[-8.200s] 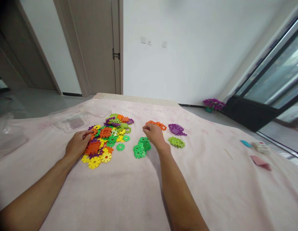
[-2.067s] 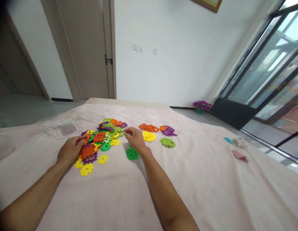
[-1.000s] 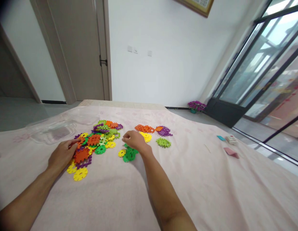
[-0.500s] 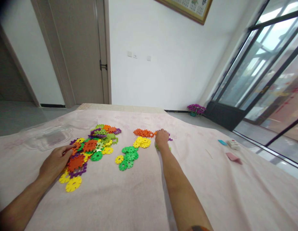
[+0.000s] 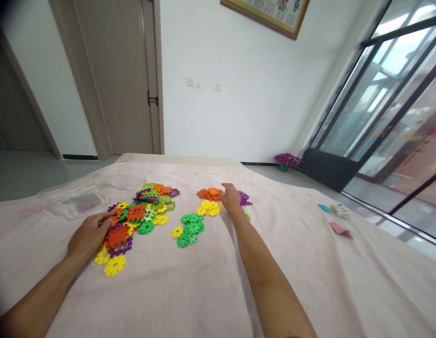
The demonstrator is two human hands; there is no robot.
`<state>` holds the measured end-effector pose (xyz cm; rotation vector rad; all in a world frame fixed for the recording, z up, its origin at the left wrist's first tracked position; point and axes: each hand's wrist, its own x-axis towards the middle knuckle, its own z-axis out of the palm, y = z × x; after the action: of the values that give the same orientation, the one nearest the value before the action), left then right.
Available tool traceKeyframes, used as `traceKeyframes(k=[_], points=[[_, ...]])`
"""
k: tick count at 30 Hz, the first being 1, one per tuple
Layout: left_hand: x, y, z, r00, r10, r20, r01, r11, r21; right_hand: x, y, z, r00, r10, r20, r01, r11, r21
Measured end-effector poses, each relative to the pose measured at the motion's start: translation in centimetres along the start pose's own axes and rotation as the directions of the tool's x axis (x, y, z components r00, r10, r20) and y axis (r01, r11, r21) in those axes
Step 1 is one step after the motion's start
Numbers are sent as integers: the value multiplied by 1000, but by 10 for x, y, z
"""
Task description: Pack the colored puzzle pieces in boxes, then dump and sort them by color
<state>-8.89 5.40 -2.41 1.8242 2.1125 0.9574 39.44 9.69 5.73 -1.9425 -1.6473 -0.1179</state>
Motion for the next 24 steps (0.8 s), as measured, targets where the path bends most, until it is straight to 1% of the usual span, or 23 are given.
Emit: traceKeyframes(k=[1,3,5,7,10,12,13,16,18,19,20,22,24], points=[[0,0,0,1000,-8,5,8,1000,-7,-6,-6,0,1000,-28,6,27,997,79],[0,2,-2,1000,-24,11,24,1000,-17,-25,-20,1,996,-86,35,79,984,161],[-1,3,-3,999,-36,12,36,999,-23,-53,-36,1,986,-151,68,135,971,198],[-3,5,-4,999,-53,10,53,998,-44,-86,-53,1,968,-228,106,195,948,253],[-4,6,-5,995,-97,8,97,988,-118,-139,-79,-2,908,-385,165,303,875,377],[-5,6,-5,994,-111,17,112,974,-199,-170,-93,-6,860,-469,202,368,843,393],[-6,5,-6,995,-98,30,103,963,-249,-183,-100,-9,837,-502,220,398,833,384],[-10,1,-11,997,-14,75,41,925,-378,-210,-111,-15,765,-590,258,502,797,336],[-15,-3,-15,995,22,95,18,919,-394,-219,-114,-15,729,-633,260,566,772,290],[-18,-5,-17,994,29,105,11,929,-369,-222,-114,-15,724,-640,258,586,767,261],[-23,-7,-19,992,38,119,2,947,-320,-224,-113,-13,730,-635,253,592,772,229],[-34,-9,-21,985,71,157,-47,987,-151,-225,-112,-11,766,-597,239,572,802,170],[-46,-9,-21,977,104,187,-109,994,17,-226,-111,-9,803,-556,215,540,831,133]])
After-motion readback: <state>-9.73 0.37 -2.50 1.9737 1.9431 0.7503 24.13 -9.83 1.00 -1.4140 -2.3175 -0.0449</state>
